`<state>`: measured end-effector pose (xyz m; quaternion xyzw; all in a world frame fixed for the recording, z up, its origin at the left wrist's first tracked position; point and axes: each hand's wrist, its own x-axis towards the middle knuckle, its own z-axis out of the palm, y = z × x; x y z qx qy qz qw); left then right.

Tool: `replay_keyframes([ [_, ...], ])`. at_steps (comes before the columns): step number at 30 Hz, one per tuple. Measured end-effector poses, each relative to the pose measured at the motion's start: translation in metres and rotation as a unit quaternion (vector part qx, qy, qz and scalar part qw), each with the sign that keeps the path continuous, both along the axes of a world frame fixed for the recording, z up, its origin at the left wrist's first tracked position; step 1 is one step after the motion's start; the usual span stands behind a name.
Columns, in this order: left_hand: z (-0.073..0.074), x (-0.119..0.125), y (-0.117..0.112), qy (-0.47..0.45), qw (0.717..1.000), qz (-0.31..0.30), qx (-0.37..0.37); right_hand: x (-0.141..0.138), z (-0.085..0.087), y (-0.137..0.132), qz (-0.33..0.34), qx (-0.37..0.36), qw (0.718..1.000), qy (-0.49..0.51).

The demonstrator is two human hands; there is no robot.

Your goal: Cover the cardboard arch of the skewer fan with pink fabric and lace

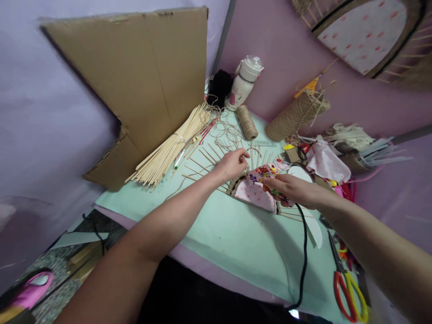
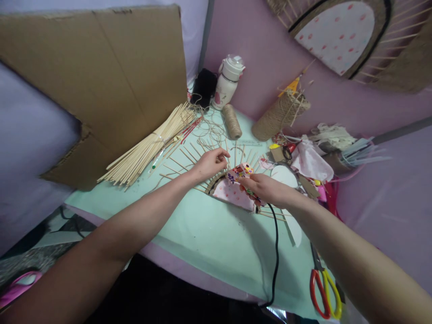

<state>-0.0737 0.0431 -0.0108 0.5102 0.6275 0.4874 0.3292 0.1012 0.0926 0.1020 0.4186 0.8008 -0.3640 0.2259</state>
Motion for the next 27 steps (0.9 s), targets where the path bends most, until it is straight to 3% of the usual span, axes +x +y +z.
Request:
replay_keyframes([
  [10, -0.005, 0.000, 0.002, 0.006, 1.000, -0.001, 0.010, 0.001, 0.000, 0.000, 0.023, 0.008, 1.000, -0.009],
  [27, 0.002, 0.000, -0.001, 0.005, 1.000, -0.003, -0.005, -0.006, 0.001, -0.013, 0.024, 0.016, 0.999, -0.035],
])
